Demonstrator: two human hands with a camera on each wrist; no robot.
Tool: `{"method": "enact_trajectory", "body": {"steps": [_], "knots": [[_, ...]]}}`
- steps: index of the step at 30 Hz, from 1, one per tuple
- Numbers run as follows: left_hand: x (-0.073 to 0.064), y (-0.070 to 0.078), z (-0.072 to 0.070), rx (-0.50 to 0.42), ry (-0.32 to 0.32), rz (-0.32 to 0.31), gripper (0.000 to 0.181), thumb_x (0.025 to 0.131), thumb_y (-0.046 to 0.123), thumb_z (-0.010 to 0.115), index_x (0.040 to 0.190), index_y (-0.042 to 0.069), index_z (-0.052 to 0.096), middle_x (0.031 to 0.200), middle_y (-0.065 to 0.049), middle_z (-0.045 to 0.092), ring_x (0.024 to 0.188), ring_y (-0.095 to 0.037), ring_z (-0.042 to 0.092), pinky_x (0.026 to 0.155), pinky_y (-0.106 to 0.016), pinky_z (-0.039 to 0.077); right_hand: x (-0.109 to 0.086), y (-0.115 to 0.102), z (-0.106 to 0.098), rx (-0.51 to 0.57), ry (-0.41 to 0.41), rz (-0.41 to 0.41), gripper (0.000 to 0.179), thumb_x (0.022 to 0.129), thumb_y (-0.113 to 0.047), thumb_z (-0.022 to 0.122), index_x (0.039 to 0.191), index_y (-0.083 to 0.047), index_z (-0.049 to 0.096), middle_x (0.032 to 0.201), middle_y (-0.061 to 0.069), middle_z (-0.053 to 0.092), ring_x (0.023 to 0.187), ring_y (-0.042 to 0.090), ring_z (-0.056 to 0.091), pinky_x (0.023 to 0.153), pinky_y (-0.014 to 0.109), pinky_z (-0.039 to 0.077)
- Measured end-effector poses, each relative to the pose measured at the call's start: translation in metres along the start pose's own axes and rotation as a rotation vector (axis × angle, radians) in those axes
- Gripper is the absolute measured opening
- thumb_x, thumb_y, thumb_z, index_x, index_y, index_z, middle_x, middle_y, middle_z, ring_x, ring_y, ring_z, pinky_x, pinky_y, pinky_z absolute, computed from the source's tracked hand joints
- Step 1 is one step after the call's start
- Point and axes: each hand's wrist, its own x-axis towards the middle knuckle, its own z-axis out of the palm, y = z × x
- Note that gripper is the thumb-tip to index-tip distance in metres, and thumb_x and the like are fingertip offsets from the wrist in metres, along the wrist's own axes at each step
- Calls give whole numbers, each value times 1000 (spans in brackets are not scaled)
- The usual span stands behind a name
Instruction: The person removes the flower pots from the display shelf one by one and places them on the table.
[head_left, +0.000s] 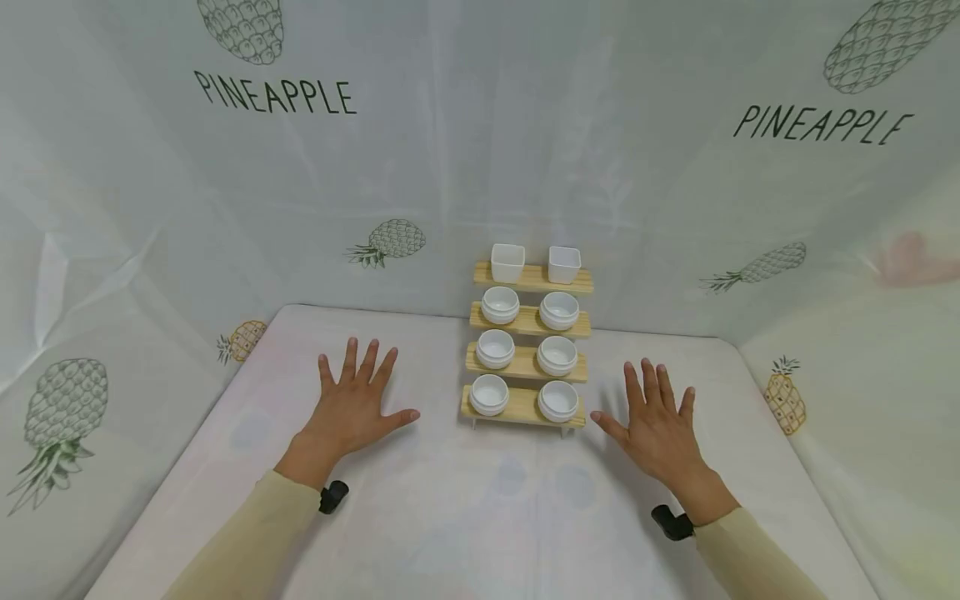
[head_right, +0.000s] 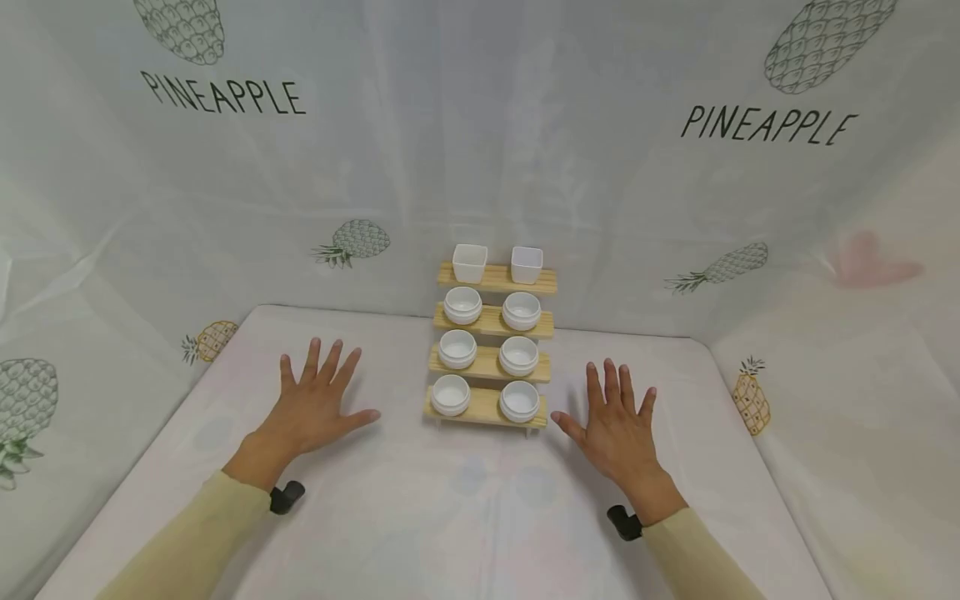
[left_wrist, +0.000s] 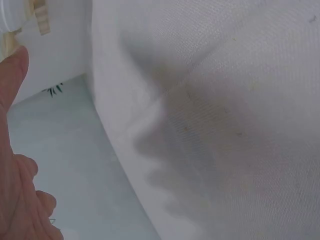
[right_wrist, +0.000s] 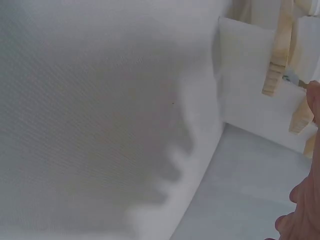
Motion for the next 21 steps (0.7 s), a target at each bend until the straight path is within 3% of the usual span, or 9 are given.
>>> {"method": "enact_trajectory", "body": {"steps": [13,21], "knots": [[-1,11,-2,-20,-6,29,112,91,85,52,171,14,17,177,-19,6,162,-46,-9,122,-79,-9,-3,-6,4,41,21,-56,101,103,-66,54,168,1,15,174,28,14,162,48,9,125,76,0],[3,29,4,-37,13,75,111,92,83,54,170,12,20,177,-18,12,164,-43,-5,125,-74,-6,-5,-12,5,57,28,-113,99,104,-59,59,167,4,16,174,27,15,162,45,11,130,67,3]]}}
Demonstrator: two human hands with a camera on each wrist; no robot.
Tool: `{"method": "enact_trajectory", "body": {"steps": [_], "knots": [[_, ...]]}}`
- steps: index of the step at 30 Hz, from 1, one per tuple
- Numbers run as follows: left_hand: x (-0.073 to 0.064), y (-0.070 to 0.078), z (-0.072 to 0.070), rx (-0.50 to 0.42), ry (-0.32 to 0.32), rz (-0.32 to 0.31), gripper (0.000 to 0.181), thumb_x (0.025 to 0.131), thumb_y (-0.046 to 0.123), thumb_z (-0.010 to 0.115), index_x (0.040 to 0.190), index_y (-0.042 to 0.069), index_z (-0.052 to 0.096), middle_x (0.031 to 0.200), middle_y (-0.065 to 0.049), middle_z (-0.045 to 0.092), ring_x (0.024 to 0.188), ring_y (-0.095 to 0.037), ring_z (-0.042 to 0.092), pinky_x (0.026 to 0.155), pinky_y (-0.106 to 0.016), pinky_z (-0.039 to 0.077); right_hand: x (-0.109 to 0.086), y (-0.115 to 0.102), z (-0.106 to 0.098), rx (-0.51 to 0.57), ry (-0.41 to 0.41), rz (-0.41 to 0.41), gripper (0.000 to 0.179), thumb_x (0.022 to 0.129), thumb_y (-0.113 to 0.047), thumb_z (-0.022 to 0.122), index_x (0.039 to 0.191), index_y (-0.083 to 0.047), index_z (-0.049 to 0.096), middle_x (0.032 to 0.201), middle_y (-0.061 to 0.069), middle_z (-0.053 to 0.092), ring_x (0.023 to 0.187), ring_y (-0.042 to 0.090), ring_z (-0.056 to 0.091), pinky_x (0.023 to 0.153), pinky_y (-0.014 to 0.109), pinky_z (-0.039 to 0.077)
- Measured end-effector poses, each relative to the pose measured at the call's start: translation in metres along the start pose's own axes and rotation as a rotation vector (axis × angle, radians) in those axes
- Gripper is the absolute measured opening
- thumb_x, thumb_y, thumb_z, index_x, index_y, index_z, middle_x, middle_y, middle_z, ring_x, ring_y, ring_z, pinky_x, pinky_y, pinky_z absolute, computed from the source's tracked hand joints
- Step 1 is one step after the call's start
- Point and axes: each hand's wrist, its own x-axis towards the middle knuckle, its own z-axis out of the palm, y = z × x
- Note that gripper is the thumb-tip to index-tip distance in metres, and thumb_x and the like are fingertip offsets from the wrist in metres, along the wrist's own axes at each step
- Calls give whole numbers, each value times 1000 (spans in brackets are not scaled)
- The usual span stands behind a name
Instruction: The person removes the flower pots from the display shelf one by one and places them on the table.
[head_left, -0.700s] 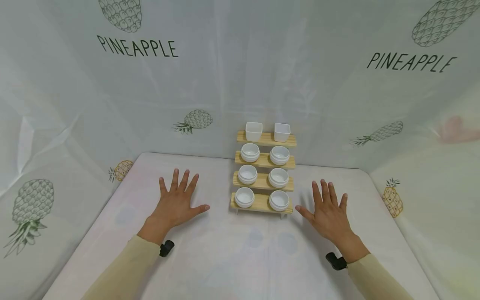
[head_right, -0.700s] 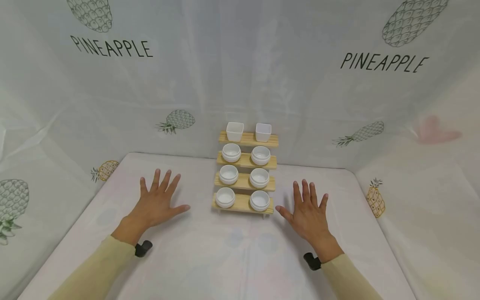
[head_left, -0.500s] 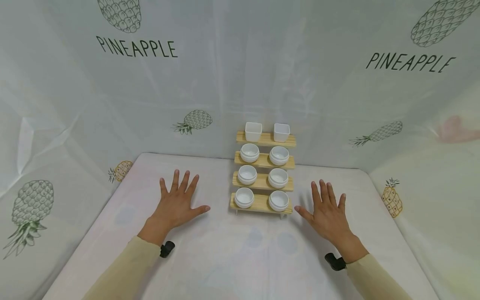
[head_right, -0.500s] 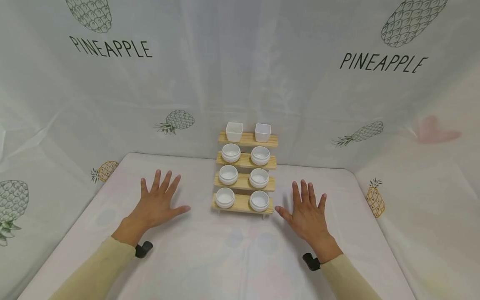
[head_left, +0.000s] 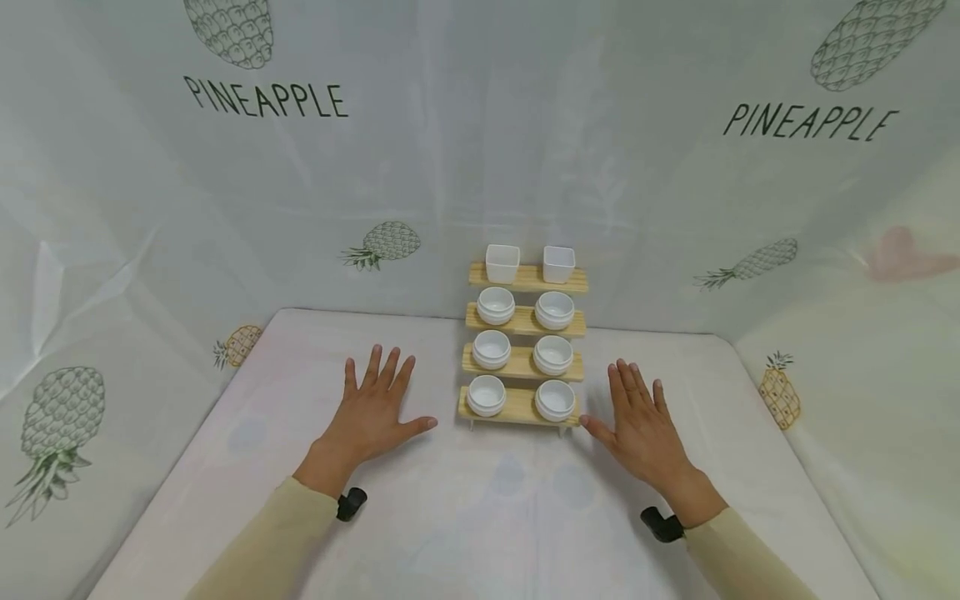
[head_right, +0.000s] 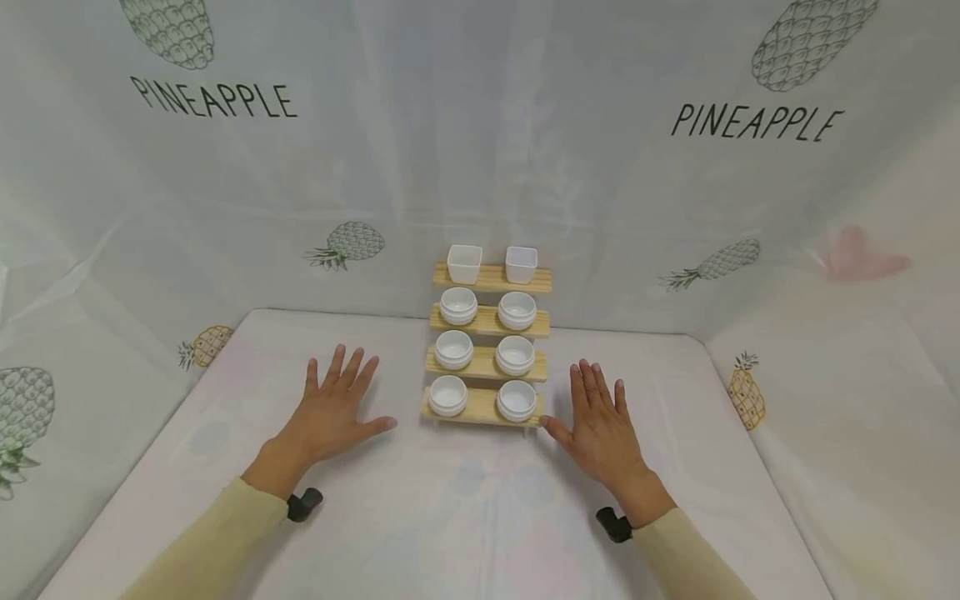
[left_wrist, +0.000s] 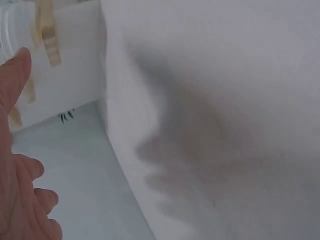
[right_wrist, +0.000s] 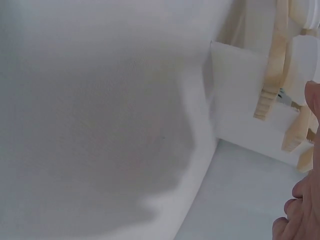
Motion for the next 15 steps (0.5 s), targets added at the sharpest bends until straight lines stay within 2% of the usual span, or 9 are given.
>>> {"method": "enact_trajectory", "body": {"steps": [7,15], "knots": [[6,21,12,23,-28,49,112,92,82,55,170,9,19,177,-17,14,164,-40,-2,128,-71,-3,0,-9,5,-16,-26,-23,101,103,-59,61,166,6,17,174,25,15,162,45,13,130,66,6],[12,39,22,-2,-68,102,110,94,81,53,169,7,21,176,-17,17,165,-38,4,130,-68,2,0,-19,12,-14,-52,-52,102,102,-59,63,166,5,18,173,25,19,162,43,16,129,68,9]]}}
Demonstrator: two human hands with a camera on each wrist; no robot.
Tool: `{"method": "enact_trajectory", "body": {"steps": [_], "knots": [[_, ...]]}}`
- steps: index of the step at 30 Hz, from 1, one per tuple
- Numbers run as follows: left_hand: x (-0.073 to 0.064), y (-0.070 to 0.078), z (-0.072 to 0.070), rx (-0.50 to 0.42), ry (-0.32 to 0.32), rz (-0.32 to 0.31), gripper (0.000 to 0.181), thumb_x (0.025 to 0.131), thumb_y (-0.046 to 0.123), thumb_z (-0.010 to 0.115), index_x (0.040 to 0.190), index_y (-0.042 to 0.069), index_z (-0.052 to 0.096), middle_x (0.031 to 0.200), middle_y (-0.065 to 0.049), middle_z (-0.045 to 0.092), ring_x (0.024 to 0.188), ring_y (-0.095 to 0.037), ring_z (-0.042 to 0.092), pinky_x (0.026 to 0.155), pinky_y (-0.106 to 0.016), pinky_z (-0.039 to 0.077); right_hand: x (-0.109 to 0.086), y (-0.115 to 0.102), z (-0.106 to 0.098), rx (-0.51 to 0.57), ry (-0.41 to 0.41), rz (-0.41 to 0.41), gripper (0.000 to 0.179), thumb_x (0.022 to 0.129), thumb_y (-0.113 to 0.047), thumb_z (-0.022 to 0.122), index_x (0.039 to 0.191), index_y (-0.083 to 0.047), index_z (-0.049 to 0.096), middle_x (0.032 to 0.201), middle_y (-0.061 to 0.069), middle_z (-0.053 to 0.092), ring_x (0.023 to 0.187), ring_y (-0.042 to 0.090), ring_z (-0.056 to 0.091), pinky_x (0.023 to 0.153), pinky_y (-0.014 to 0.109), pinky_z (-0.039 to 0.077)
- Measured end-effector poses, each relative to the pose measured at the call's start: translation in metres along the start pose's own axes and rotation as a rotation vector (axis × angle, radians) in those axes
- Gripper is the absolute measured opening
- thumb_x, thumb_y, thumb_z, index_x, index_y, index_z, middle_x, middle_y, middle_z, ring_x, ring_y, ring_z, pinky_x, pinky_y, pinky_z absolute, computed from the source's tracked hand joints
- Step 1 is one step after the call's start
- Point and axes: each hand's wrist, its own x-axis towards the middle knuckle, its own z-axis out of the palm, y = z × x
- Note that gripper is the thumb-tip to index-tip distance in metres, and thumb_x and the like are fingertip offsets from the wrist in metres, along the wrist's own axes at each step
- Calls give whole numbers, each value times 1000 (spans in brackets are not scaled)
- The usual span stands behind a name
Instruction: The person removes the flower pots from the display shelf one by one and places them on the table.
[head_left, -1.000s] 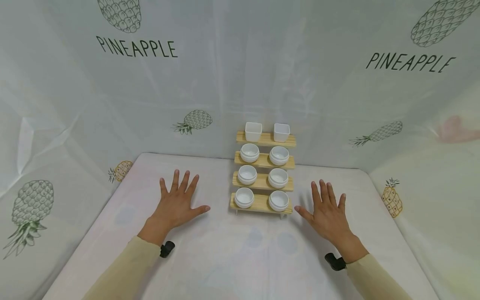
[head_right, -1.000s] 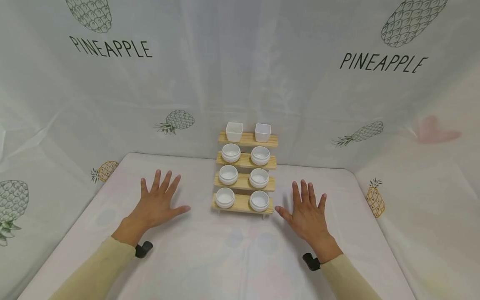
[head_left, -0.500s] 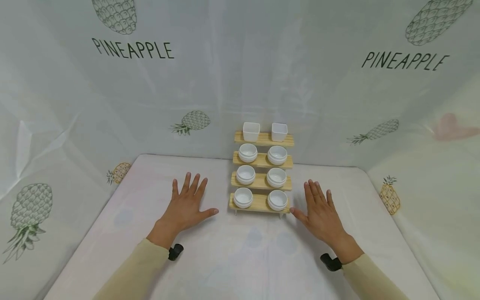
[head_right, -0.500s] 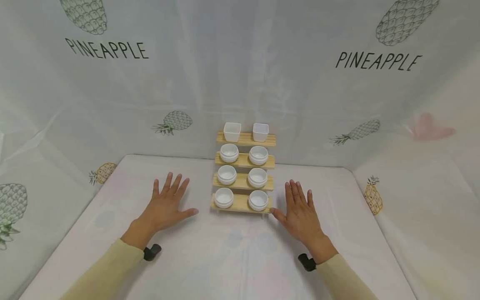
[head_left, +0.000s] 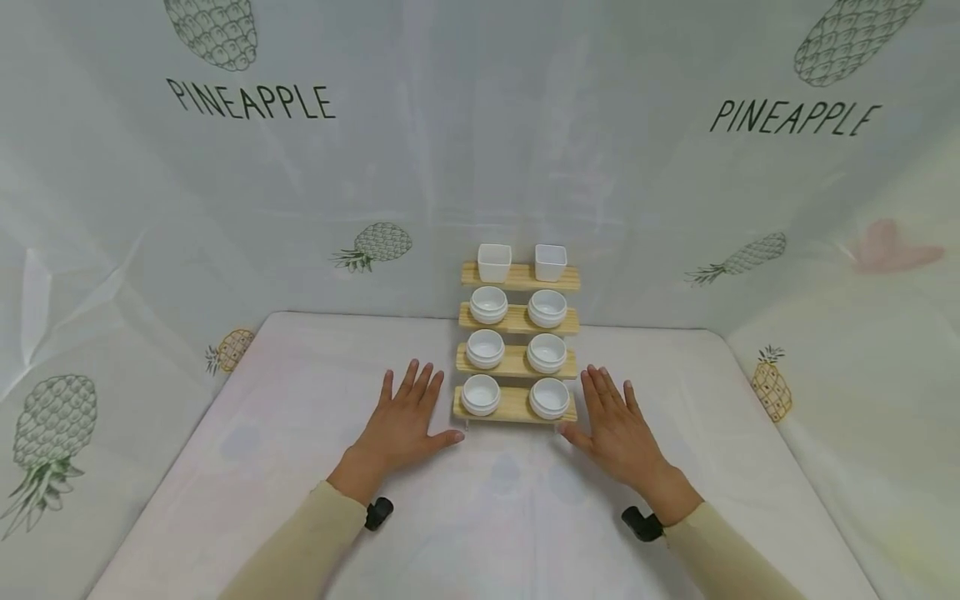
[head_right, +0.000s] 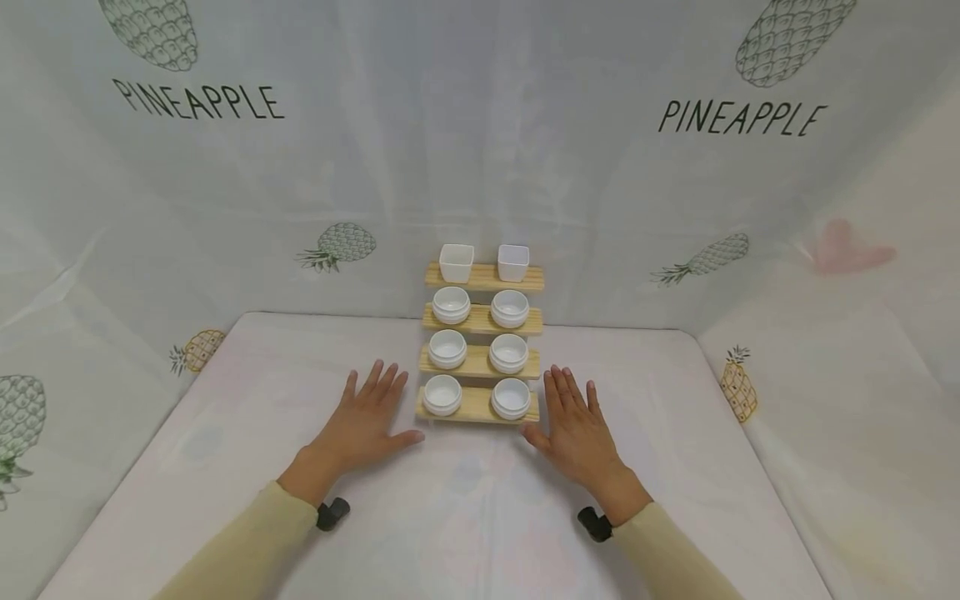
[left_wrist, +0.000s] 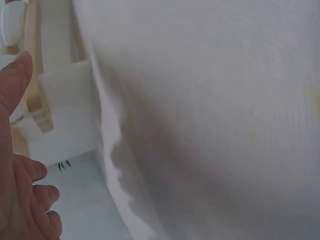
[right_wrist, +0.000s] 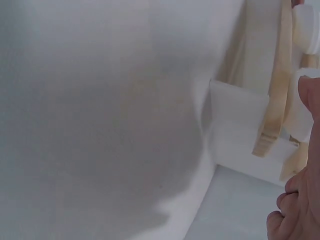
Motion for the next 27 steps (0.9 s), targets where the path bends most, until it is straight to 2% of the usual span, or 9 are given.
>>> {"method": "enact_trajectory", "body": {"steps": [6,14,24,27], "knots": [[6,7,7,4,-27,18,110,95,82,49,169,6,18,176,-15,16,165,-35,5,131,-64,4,1,-7,6,-3,-9,-26,96,103,-58,61,164,7,26,172,25,24,162,42,19,128,70,11],[7,16,9,-13,8,42,103,99,74,53,167,1,24,174,-19,24,164,-36,14,130,-66,11,2,-10,14,-29,-5,-56,92,103,-60,60,162,6,34,170,24,30,161,41,23,127,71,15],[14,20,10,27,11,80,89,108,65,40,168,2,21,175,-18,20,164,-33,15,132,-60,14,0,-11,13,-50,-20,-48,92,103,-60,59,161,7,34,169,25,31,160,41,24,127,70,16],[15,22,9,20,9,89,86,109,62,40,168,1,22,175,-19,22,164,-34,16,132,-59,16,-1,-11,14,-57,-29,-48,92,104,-60,58,161,7,34,169,24,31,160,41,25,127,70,18]]}}
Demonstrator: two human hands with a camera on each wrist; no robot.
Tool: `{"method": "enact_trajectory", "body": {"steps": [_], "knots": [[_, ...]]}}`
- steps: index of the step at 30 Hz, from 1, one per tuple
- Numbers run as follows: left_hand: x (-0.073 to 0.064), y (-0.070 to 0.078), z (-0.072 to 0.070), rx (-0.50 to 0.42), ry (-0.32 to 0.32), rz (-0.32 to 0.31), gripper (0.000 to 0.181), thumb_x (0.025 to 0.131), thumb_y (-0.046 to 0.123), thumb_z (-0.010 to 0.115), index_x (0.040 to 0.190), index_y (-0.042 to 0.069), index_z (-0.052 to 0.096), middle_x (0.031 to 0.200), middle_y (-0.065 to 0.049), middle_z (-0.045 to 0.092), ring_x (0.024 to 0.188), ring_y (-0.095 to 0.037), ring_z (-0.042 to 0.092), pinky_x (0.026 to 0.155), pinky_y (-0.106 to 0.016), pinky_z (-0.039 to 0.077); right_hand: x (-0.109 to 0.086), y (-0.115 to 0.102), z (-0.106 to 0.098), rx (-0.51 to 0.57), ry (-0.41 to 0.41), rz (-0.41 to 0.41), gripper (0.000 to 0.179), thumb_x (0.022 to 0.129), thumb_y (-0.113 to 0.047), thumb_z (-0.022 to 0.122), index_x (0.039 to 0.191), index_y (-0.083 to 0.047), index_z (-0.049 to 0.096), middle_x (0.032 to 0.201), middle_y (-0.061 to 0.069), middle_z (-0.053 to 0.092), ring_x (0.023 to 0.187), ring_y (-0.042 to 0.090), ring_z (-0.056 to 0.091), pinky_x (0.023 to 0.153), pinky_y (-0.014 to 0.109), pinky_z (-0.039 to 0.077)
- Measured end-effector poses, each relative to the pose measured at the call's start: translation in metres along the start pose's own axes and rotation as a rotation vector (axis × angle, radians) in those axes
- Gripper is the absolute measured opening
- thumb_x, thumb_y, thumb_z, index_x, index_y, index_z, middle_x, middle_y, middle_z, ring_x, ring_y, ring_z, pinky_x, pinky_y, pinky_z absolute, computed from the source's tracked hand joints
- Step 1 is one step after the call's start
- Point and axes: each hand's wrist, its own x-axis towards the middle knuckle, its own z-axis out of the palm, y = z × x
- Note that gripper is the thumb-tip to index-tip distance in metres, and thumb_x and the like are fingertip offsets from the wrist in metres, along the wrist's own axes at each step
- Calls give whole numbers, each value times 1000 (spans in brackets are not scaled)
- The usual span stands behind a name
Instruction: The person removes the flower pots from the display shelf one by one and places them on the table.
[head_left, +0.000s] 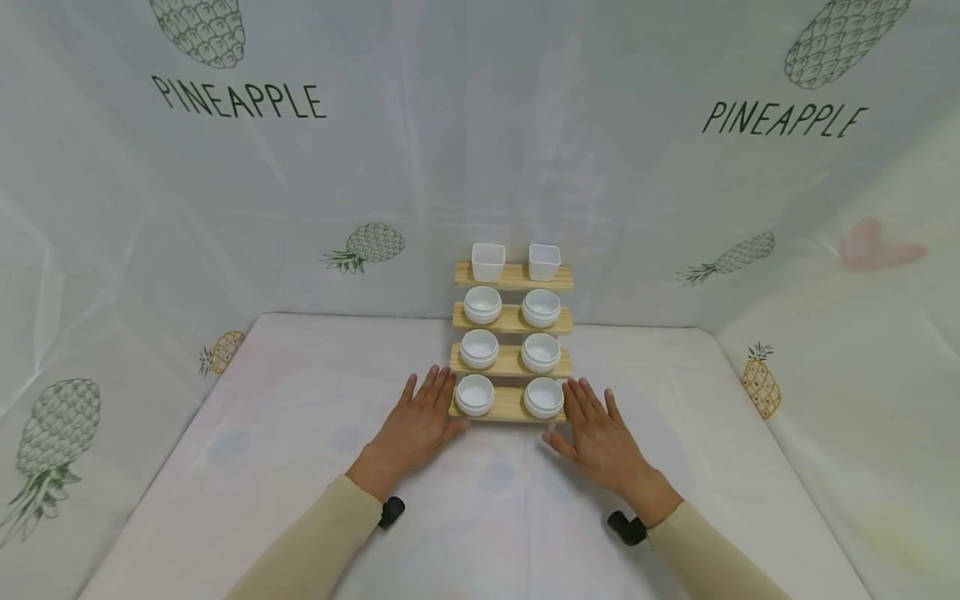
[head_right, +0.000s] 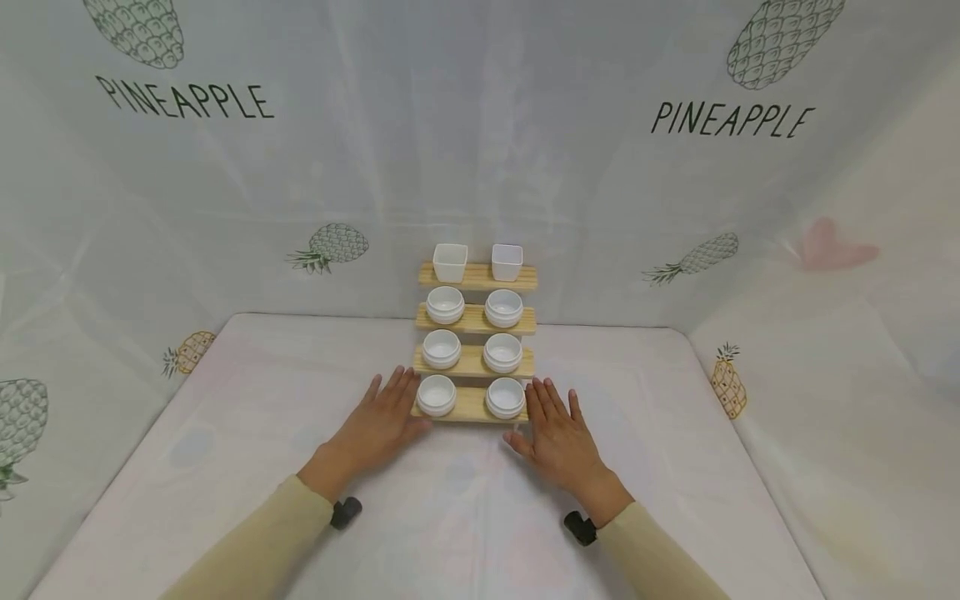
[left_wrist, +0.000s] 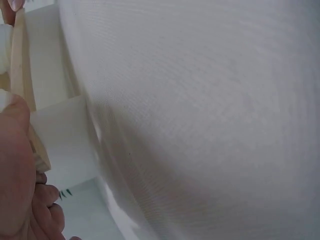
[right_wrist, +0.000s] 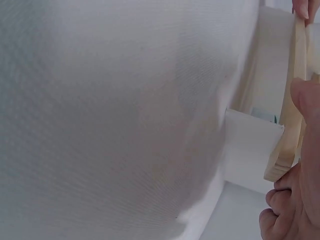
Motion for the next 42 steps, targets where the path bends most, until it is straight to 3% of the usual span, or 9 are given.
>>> {"method": "enact_trajectory", "body": {"steps": [17,23,27,31,42], "knots": [[3,3,-5,-7,-33,-5,81,111,55,41,167,0,22,174,-20,22,164,-33,17,132,-56,17,0,3,0,-17,1,-11,90,105,-61,56,161,7,35,169,25,33,159,42,27,127,69,20],[4,2,-1,1,-23,-2,81,111,56,40,167,0,22,174,-20,23,163,-33,18,132,-56,18,0,7,-9,3,115,3,88,98,-54,71,153,9,46,156,27,49,146,47,44,121,69,33],[4,1,0,-15,-8,-2,81,111,56,42,167,-1,24,173,-21,24,163,-34,19,132,-57,18,3,10,-18,3,250,-14,82,89,-49,83,139,9,54,136,26,57,124,46,54,104,64,48],[3,0,1,-33,8,-6,81,111,56,44,166,-1,25,172,-21,26,163,-35,21,132,-57,19,8,10,-27,-16,341,-54,79,85,-49,85,132,9,57,126,26,59,113,45,56,90,59,50],[4,0,4,-37,9,8,81,111,55,42,167,0,24,173,-21,26,163,-35,20,132,-56,19,17,-4,-27,22,320,-47,74,85,-51,84,128,4,58,123,23,61,111,43,57,90,57,48]]}}
